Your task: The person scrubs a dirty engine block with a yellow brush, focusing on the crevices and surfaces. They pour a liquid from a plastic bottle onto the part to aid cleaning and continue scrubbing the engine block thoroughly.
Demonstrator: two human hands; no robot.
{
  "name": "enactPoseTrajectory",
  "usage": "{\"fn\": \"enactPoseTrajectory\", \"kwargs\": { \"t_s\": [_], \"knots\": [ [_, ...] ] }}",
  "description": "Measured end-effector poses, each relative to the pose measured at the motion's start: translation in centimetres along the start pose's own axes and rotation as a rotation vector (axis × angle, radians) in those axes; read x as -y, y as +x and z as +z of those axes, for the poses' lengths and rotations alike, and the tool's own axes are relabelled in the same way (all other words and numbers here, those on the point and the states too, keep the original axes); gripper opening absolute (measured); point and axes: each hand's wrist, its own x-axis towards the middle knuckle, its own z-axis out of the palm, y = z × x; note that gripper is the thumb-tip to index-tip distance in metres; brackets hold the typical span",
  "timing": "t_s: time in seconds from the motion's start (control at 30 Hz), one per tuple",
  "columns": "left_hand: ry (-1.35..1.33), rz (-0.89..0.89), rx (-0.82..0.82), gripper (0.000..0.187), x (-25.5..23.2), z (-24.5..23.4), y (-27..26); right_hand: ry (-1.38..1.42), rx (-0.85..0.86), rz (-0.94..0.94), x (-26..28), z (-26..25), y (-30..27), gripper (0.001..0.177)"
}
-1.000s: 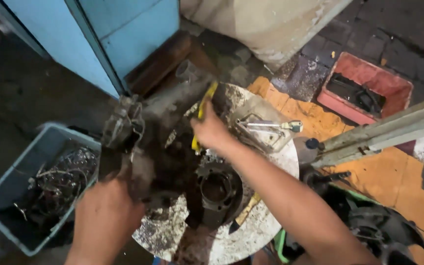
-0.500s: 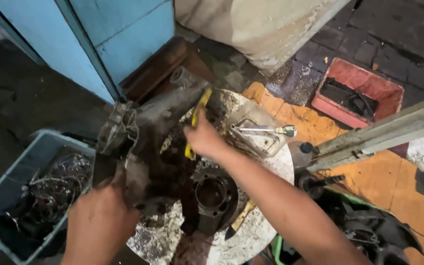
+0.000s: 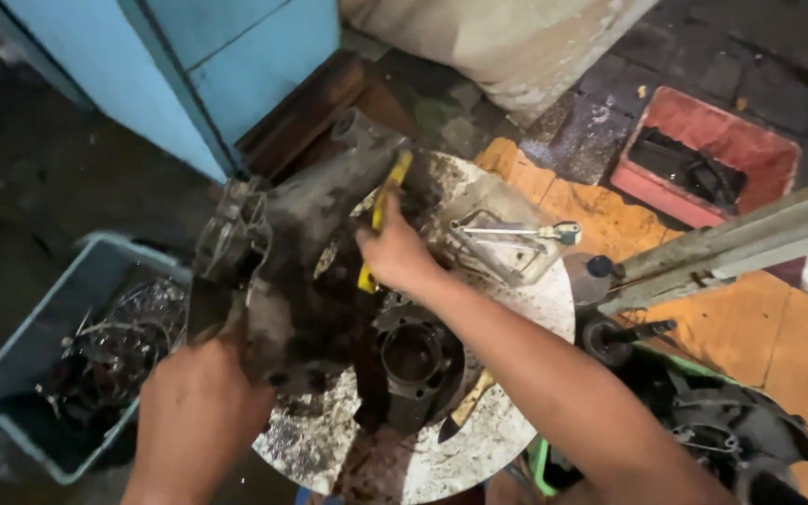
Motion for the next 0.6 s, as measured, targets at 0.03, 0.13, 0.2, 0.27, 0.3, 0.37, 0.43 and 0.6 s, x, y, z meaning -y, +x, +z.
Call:
{"fn": "enactPoseTrajectory", "kwargs": {
  "t_s": [0.03,0.13,0.2,0.27,0.3,0.37,0.43,0.6],
  "knots": [
    [0.0,-0.012,0.009,0.076,-0.2,-0.5,-0.1,-0.003,0.014,0.004,-0.4,-0.1,2.1,0.087],
    [-0.016,-0.028,0.041,0.08,-0.7,-1.4,0.2,-0.054,-0.261,-0.054,-1.8,-1.0,6.3,0.074],
    [-0.012,-0.015,0.069,0.083,-0.5,-1.0,0.4,0.034,-0.278,0.058,-2.1,-1.5,6.4,0.082],
    [-0.007,-0.01,0.045,0.083,-0.2,-0.6,0.3,0.081,-0.17,0.002,0.7,-0.9,1.6,0.081],
    [-0.004,0.002,0.014,0.083,-0.1,-0.4,0.3,0.127,-0.07,-0.058,2.2,-0.7,-0.7,0.081],
    [-0.012,-0.002,0.011,0.083,-0.2,-0.5,-0.1,0.134,-0.237,-0.115,-2.0,-0.9,6.7,0.063],
    [-0.006,0.023,-0.003,0.084,-0.7,-1.1,0.2,0.155,-0.434,-0.172,-4.3,-0.8,8.7,0.049],
    [-0.002,0.006,0.006,0.078,-0.4,-1.3,0.4,0.026,-0.184,-0.062,-1.5,-0.1,4.4,0.085]
  ]
}}
